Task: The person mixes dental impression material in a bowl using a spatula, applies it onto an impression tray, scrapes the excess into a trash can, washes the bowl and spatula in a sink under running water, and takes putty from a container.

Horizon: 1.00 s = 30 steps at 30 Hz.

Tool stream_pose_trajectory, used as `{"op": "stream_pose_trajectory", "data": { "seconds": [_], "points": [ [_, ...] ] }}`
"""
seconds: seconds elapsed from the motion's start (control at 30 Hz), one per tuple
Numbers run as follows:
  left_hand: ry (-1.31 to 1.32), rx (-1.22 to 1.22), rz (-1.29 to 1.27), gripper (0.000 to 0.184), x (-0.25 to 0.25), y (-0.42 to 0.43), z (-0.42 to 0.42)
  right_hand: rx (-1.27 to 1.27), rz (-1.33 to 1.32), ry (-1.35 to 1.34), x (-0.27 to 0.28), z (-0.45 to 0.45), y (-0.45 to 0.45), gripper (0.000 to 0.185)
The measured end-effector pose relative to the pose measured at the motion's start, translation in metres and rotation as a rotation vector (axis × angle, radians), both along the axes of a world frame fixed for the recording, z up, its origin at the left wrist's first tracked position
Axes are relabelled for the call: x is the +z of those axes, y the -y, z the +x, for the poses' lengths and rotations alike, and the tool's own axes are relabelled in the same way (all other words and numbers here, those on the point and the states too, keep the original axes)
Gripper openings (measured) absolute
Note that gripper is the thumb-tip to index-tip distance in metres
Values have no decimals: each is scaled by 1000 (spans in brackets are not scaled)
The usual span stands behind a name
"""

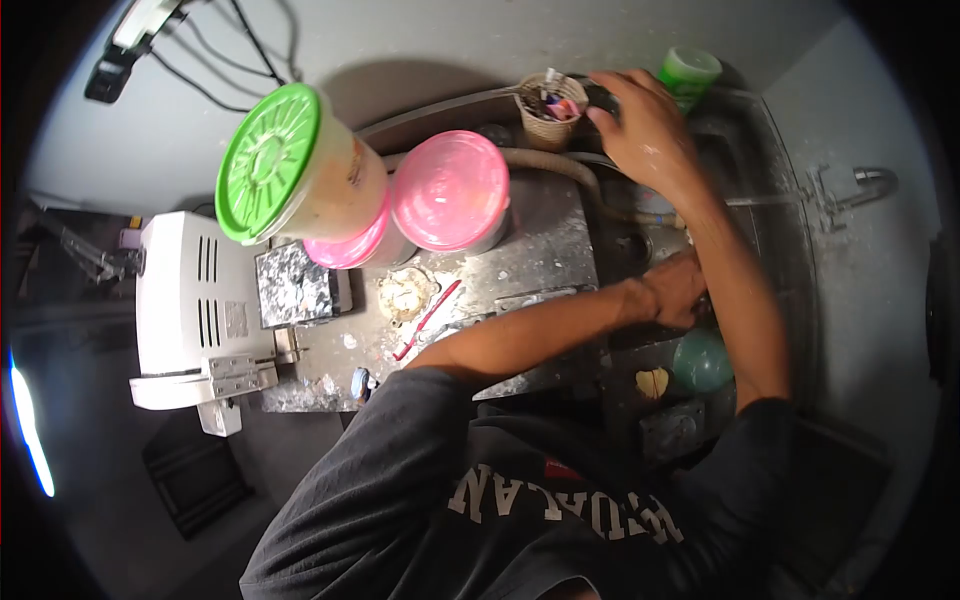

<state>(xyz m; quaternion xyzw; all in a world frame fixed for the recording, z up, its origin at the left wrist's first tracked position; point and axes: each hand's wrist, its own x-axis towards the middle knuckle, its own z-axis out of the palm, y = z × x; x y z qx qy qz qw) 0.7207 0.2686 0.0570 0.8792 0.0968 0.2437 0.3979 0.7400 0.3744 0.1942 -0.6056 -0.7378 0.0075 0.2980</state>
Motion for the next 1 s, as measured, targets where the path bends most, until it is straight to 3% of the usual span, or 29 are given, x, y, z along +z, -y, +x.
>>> {"op": "stream_pose_trajectory", "data": {
  "seconds": [0.03, 0.07, 0.17, 0.23, 0.33, 0.37, 0.43, 0.47, 0.5, 0.57, 0.6, 0.63, 0.67, 0.7, 0.73, 0.77, 0.8, 0.83, 0.9, 1.0],
  "points": [
    [25, -26, 40, 53, -1, -21, -2, 47, -20, -101, 13, -5, 20, 32],
    [-136, -36, -9, 52, -36, -36, 17, 201, -28, -155, 22, -13, 43, 33],
    [-264, 222, -5, 39, -11, -79, 15, 588, -8, -224, 35, -52, 107, 37],
    [-345, 377, -2, 32, 6, -96, 23, 629, 61, -191, -1, -81, 131, 43],
    [-322, 552, -502, 38, -1, -103, 31, 693, 444, -15, -43, -60, 117, 45],
    [-215, 385, -675, 41, -21, -119, 34, 661, 457, -67, -56, -58, 111, 41],
    [-86, 328, -586, 46, -54, -127, 33, 505, 333, 8, -52, -32, 97, 33],
    [-55, 474, -577, 44, -41, -127, 19, 373, 270, -95, -64, -19, 89, 33],
    [-21, 619, -570, 42, -29, -127, 5, 191, 391, 22, -69, 3, 74, 32],
    [96, 933, -1093, 36, 41, -96, -35, -337, 469, 105, -81, 40, 58, 30],
    [-146, 847, -773, 36, 34, -99, -45, -432, 372, -19, -83, 57, 49, 30],
    [-105, 844, -512, 34, 39, -91, -61, -554, 283, -127, -83, 79, 45, 30],
    [39, 801, -390, 32, 41, -81, -78, -499, 263, -270, -85, 97, 41, 27],
    [98, 734, -387, 25, 55, -73, -95, -495, 320, -247, -87, 120, 43, 22],
    [171, 643, -302, 32, 60, -67, -113, -532, 255, -255, -75, 132, 50, 19],
    [-56, 565, -269, 43, 97, -58, -138, -557, 230, -262, -85, 162, 51, 17],
    [-25, 445, -375, 49, 101, -57, -153, -681, 154, -259, -76, 177, 56, 21],
    [99, 446, 138, 57, 106, -52, -172, -780, 68, -273, -71, 188, 62, 26],
    [-13, 243, 11, 57, 138, -44, -215, -897, 100, -128, -79, 252, 67, 32],
    [-92, 181, -459, 46, 149, -24, -277, -949, 240, 158, -95, 347, 55, 45]
  ]
}}
